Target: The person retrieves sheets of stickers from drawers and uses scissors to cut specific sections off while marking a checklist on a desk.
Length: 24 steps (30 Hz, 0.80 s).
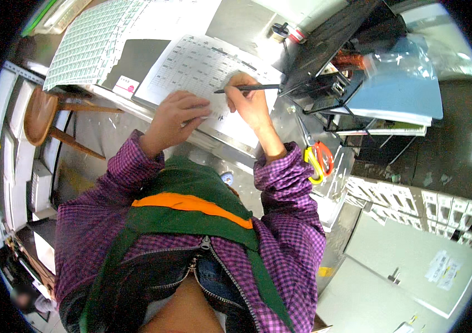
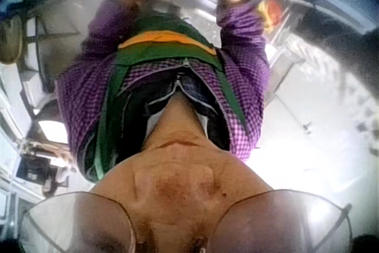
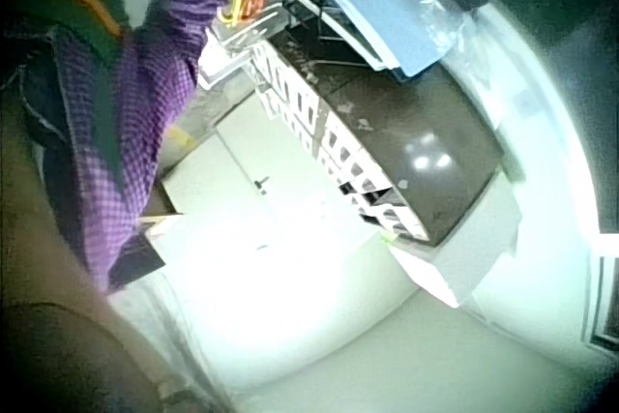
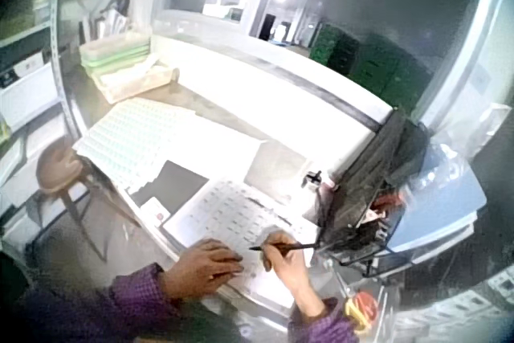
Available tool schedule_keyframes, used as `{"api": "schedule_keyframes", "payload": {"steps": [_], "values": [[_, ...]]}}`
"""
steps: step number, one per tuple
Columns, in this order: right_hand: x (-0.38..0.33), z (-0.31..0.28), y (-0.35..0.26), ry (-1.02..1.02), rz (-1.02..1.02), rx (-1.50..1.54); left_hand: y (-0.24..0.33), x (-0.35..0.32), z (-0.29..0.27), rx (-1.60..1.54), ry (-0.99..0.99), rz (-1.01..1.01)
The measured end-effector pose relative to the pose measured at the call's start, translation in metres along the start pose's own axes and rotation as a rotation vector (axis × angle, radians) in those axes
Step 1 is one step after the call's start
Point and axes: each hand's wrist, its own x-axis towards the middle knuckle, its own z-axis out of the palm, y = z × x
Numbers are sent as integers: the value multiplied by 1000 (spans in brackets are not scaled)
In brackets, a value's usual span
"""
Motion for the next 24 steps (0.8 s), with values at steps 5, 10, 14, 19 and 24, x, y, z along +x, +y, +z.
{"api": "schedule_keyframes", "payload": {"steps": [5,10,14,19,24], "values": [[0,-2,3,-59,76,-132,-2,-1,2,15,35,-10],[2,-1,8,-89,-33,-374,-4,-1,5,12,59,2],[2,3,7,-81,-24,-401,0,3,5,52,106,-5],[3,4,10,-69,-25,-411,-3,3,8,59,117,0],[1,3,6,-99,4,-427,-1,3,6,35,88,-23]]}}
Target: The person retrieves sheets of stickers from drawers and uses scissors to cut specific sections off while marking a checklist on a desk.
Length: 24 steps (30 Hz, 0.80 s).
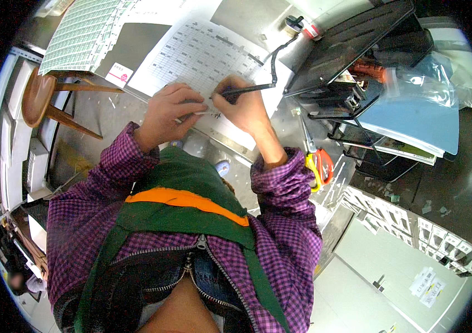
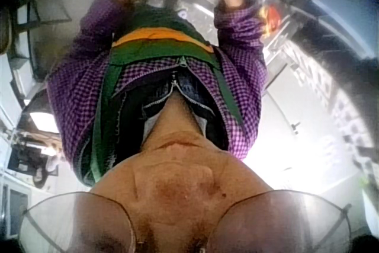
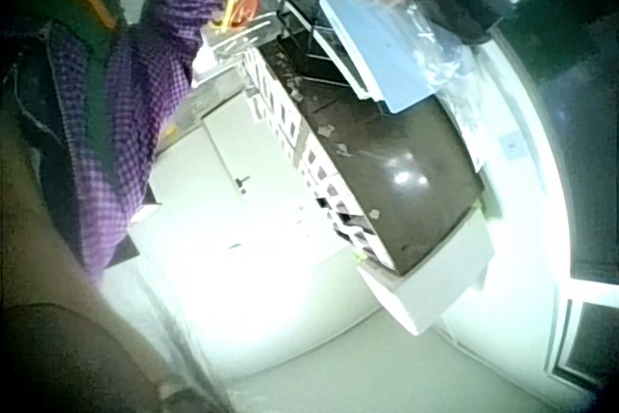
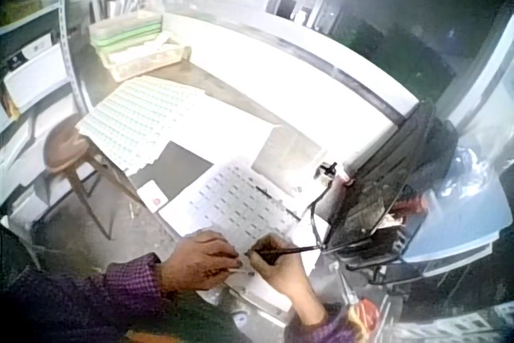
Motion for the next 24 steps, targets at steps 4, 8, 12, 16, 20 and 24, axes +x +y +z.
{"api": "schedule_keyframes", "payload": {"steps": [4,8,12,16,20,24], "values": [[1,1,4,45,-30,12,-1,0,-1,-6,-13,2],[1,-2,6,-33,-48,-47,0,0,-2,-14,-23,-10],[3,-8,4,-105,5,-47,-1,-1,0,-21,-11,0],[2,-3,2,-28,-14,-30,-1,0,0,-13,-18,-5],[2,-4,7,-41,7,-36,-1,-1,2,-7,-10,-10],[2,-5,6,-52,-9,-42,-1,0,2,-8,5,-3]]}}
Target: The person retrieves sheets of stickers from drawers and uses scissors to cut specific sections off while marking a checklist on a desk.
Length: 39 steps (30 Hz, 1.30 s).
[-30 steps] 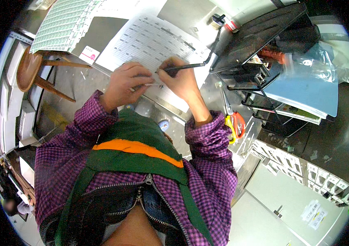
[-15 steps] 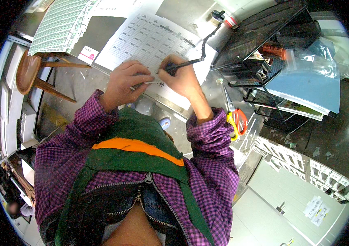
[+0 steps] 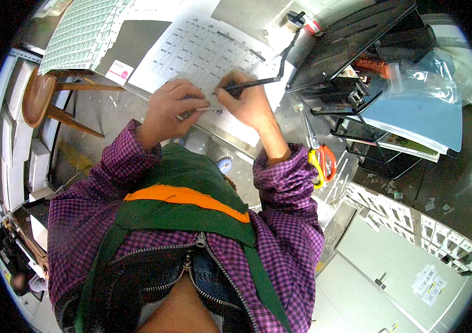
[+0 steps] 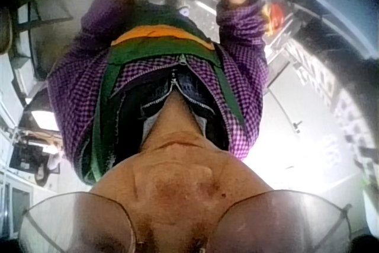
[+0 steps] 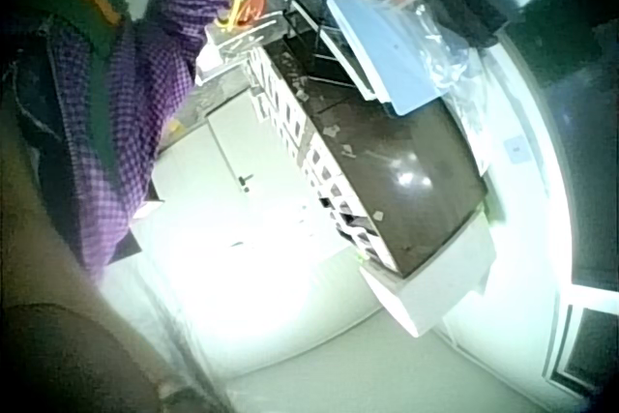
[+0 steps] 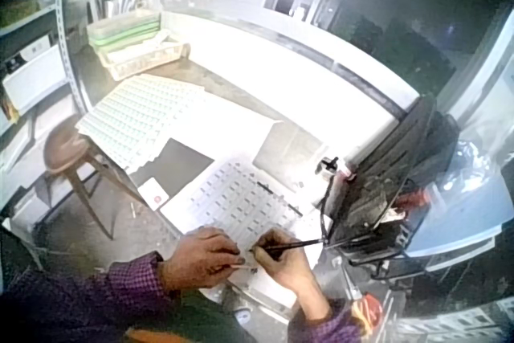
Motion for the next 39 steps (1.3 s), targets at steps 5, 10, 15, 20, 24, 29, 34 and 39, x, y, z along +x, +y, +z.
{"api": "schedule_keyframes", "payload": {"steps": [5,10,15,20,24,29,34,39], "values": [[1,-1,0,-11,-15,-27,2,0,-1,7,-2,-11],[2,1,3,17,-65,-19,0,1,1,9,2,8],[-1,-2,-2,-25,-51,-77,2,1,0,27,12,19],[0,-2,0,-17,-74,-20,2,3,1,10,18,12],[1,-4,4,-25,-41,25,2,2,1,15,26,22],[1,-5,-1,0,-57,-77,3,2,0,20,-14,-16],[1,-5,3,-16,-57,-45,4,2,-1,28,-14,-17],[1,-6,10,104,-14,31,4,3,0,20,-16,-31]]}}
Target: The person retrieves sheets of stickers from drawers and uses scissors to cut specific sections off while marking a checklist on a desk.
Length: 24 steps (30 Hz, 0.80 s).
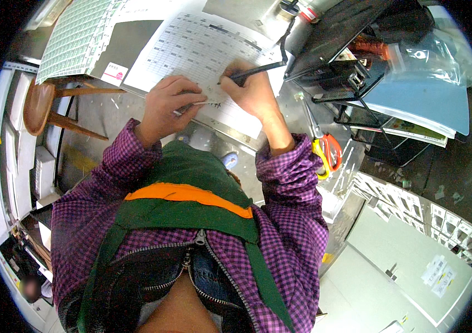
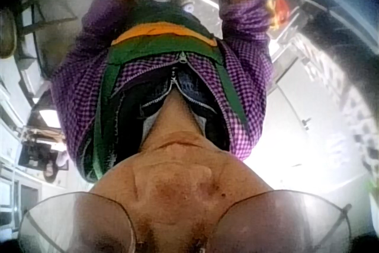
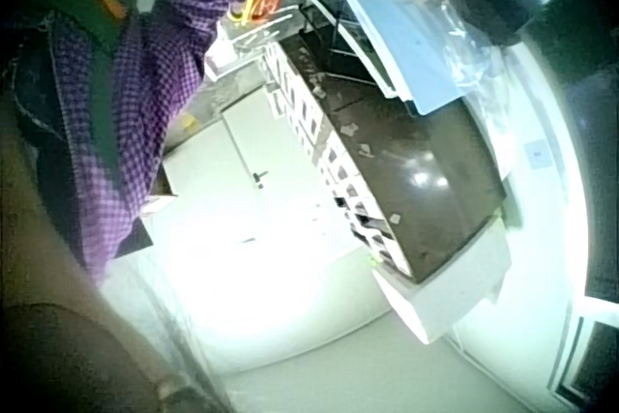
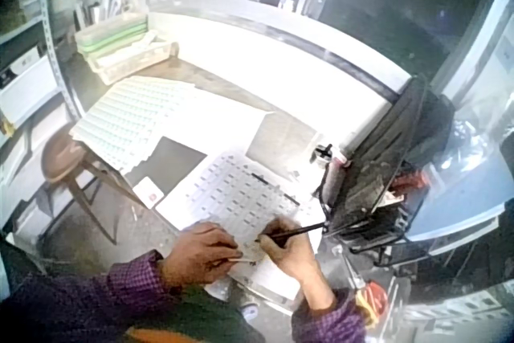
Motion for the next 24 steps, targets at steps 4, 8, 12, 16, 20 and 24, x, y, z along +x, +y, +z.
{"api": "schedule_keyframes", "payload": {"steps": [4,8,12,16,20,24], "values": [[0,0,-3,30,-60,-107,0,1,0,2,4,8],[0,0,0,27,-34,-62,0,0,1,-2,9,7],[0,-2,1,14,-24,-60,-1,0,2,-4,8,1],[0,-1,0,28,-61,-74,-1,1,1,-3,10,16],[0,-4,0,-19,-16,-107,-1,1,1,-11,14,20],[-1,-2,-3,3,-29,-79,0,1,1,-14,12,14]]}}
